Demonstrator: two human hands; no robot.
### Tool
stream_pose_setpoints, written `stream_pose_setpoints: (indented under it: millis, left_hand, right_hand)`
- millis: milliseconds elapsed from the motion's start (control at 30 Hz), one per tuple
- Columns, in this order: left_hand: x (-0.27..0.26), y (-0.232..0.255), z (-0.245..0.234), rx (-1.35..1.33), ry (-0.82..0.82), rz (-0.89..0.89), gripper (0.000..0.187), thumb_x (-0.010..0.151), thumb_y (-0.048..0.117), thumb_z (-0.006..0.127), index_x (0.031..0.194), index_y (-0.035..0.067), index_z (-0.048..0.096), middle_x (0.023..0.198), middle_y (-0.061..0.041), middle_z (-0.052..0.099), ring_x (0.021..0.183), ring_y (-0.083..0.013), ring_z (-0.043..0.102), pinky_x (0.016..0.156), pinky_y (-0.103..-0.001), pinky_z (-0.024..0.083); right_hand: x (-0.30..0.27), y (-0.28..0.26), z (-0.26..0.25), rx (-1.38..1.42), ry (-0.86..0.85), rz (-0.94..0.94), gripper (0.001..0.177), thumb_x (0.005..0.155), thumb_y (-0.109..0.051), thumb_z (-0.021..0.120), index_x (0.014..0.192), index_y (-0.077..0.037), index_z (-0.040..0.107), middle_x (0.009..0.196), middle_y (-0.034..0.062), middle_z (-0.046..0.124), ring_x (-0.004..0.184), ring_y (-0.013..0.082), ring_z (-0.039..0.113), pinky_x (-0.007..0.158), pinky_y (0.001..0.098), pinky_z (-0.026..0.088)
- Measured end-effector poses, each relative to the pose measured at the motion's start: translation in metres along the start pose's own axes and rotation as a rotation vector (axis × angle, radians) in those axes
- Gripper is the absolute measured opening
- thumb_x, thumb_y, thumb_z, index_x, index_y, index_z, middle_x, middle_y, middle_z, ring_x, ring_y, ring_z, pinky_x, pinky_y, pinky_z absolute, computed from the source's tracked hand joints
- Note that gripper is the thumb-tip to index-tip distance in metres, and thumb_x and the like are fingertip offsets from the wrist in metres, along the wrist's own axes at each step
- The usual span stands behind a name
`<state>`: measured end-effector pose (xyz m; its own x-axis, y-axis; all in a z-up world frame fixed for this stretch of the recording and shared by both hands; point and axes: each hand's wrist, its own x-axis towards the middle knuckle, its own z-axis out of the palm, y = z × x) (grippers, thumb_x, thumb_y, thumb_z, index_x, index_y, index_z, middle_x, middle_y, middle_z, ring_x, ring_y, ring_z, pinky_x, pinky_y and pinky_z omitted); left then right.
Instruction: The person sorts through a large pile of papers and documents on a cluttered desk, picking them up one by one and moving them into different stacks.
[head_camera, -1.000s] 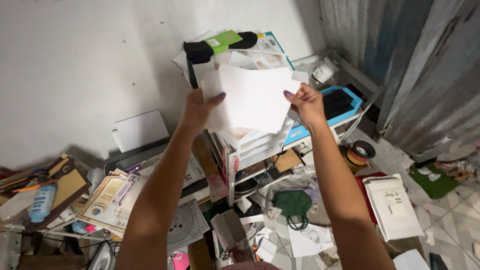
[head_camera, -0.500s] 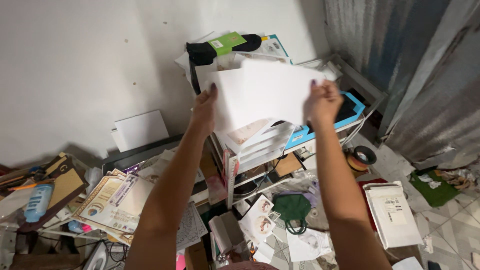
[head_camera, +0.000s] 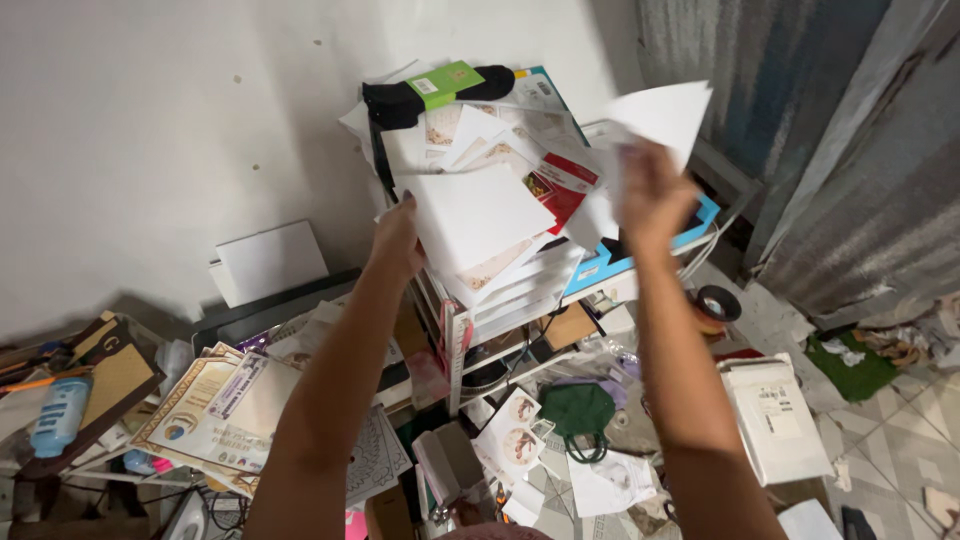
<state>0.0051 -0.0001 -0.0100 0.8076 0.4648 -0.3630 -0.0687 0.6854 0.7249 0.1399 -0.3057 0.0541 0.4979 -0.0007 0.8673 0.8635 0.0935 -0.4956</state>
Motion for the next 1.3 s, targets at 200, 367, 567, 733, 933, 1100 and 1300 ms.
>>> stream_pose_setpoints:
  millis: [200, 367, 567, 733, 933, 1100, 1300]
  left_hand:
    - [0.012, -0.011, -0.005, -0.144, -0.083, -0.029, 0.046, 0.104, 0.033, 0.048, 0.138, 0.002, 0.052, 0.133, -0.015, 0.066, 0.121, -0.0298, 0.067, 0.1, -0.045, 0.058]
    - [-0.022, 0.009, 0.007, -0.217, -0.185, -0.082, 0.063, 0.102, 0.054, 0.035, 0.139, 0.005, 0.052, 0.136, -0.018, 0.064, 0.122, -0.0322, 0.064, 0.1, -0.046, 0.054]
    - [-0.025, 0.004, 0.01, 0.219, -0.067, -0.053, 0.05, 0.095, 0.031, 0.065, 0.136, 0.003, 0.057, 0.138, -0.02, 0.063, 0.126, -0.0329, 0.06, 0.103, -0.047, 0.05]
    - [-0.015, -0.005, 0.008, 0.613, -0.132, 0.408, 0.053, 0.083, 0.007, 0.074, 0.133, -0.002, 0.058, 0.124, -0.023, 0.071, 0.11, -0.0306, 0.074, 0.095, -0.039, 0.061]
    - [-0.036, 0.033, 0.029, 0.837, -0.454, 0.919, 0.025, 0.093, 0.005, 0.072, 0.116, -0.002, 0.069, 0.095, -0.016, 0.078, 0.081, -0.0215, 0.075, 0.072, -0.034, 0.061]
    - [-0.03, 0.043, 0.053, 0.909, -0.437, 1.01, 0.021, 0.096, 0.01, 0.076, 0.111, -0.002, 0.068, 0.092, -0.012, 0.077, 0.078, -0.0173, 0.071, 0.073, -0.032, 0.056]
    - [-0.019, 0.025, 0.055, 0.734, -0.383, 1.155, 0.042, 0.091, 0.005, 0.079, 0.129, -0.001, 0.06, 0.12, -0.017, 0.071, 0.108, -0.0199, 0.069, 0.094, -0.032, 0.054]
  right_hand:
    - [-0.005, -0.032, 0.111, -0.582, -0.558, -0.036, 0.017, 0.088, -0.006, 0.072, 0.105, -0.008, 0.075, 0.087, 0.022, 0.074, 0.077, 0.0408, 0.073, 0.072, 0.0483, 0.057]
    - [0.005, -0.035, 0.161, -0.004, -0.749, 0.921, 0.029, 0.096, -0.014, 0.049, 0.123, -0.013, 0.06, 0.11, 0.0133, 0.072, 0.087, 0.0305, 0.074, 0.072, 0.0472, 0.063]
    - [0.032, 0.014, 0.075, 0.088, -0.336, 0.882, 0.041, 0.108, -0.028, 0.051, 0.135, 0.001, 0.062, 0.122, 0.0172, 0.074, 0.114, 0.0245, 0.073, 0.092, 0.0377, 0.062]
    - [0.008, 0.027, 0.023, -0.046, -0.399, 0.561, 0.062, 0.088, -0.003, 0.073, 0.143, 0.002, 0.045, 0.134, 0.0187, 0.064, 0.125, 0.0299, 0.064, 0.098, 0.0404, 0.058]
    - [0.02, 0.004, 0.003, 0.212, -0.42, 0.716, 0.082, 0.074, 0.007, 0.078, 0.145, -0.006, 0.039, 0.135, 0.0191, 0.065, 0.12, 0.0229, 0.068, 0.098, 0.0335, 0.055]
    - [0.036, 0.023, 0.0, 0.261, -0.411, 0.629, 0.035, 0.094, 0.011, 0.077, 0.128, 0.006, 0.072, 0.128, 0.0232, 0.077, 0.113, 0.0287, 0.075, 0.104, 0.0404, 0.064]
    - [0.02, -0.004, 0.018, -0.064, -0.353, 0.393, 0.102, 0.073, 0.012, 0.082, 0.158, -0.017, 0.033, 0.127, 0.0153, 0.061, 0.115, 0.0246, 0.068, 0.099, 0.0362, 0.057]
